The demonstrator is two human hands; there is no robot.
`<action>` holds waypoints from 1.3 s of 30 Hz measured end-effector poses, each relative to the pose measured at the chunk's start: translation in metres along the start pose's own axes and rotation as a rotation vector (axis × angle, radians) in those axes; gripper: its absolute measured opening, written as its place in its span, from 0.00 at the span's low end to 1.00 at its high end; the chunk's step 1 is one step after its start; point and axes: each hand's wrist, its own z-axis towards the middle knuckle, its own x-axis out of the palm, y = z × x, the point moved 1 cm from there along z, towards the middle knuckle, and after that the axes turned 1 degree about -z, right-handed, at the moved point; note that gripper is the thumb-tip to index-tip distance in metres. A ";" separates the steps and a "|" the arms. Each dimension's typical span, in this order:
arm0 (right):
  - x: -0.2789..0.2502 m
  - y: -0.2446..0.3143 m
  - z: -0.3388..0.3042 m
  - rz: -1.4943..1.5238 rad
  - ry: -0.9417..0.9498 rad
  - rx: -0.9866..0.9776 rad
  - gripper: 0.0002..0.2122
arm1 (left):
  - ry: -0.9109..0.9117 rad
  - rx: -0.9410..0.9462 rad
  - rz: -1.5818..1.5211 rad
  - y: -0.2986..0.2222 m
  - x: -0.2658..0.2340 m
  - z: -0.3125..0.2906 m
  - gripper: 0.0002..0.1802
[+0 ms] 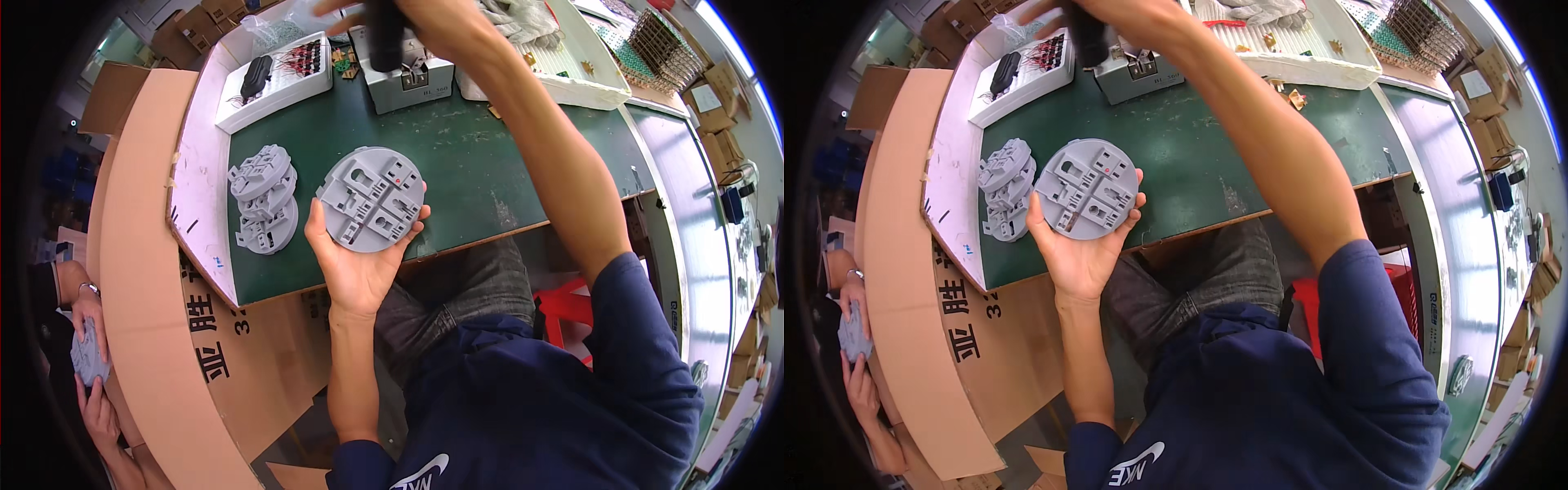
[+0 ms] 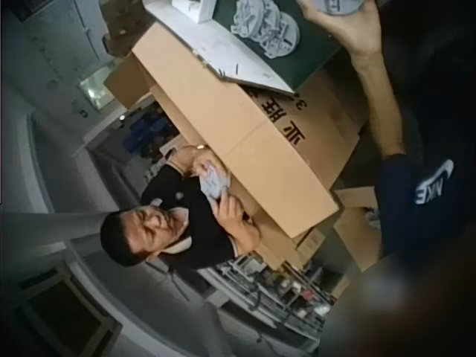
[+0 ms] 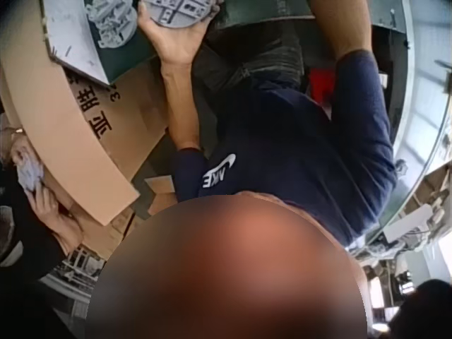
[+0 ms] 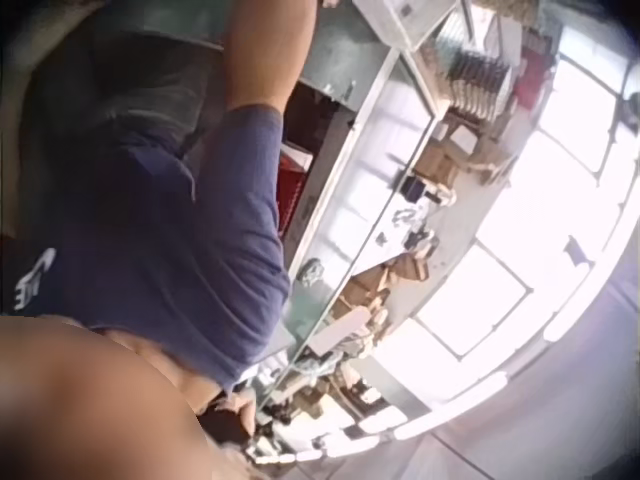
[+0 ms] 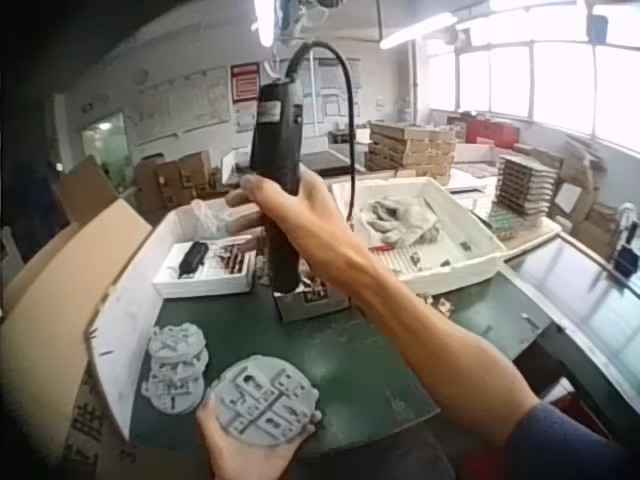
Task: Assembling electronic components onto circular circuit boards using a handheld power tool.
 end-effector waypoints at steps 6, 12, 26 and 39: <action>-0.041 0.007 -0.023 0.007 -0.107 -0.083 0.28 | 0.054 -0.109 -0.115 -0.001 -0.004 0.006 0.45; -0.034 0.010 0.009 -0.179 -0.344 -0.170 0.23 | -0.180 0.610 1.747 0.010 -0.005 0.015 0.38; -0.020 -0.031 0.017 -0.327 -0.322 -0.076 0.10 | -0.219 0.631 2.172 0.034 -0.015 0.027 0.49; 0.022 -0.015 -0.063 -0.071 -0.124 0.150 0.19 | -0.217 0.666 2.209 0.034 -0.015 0.028 0.47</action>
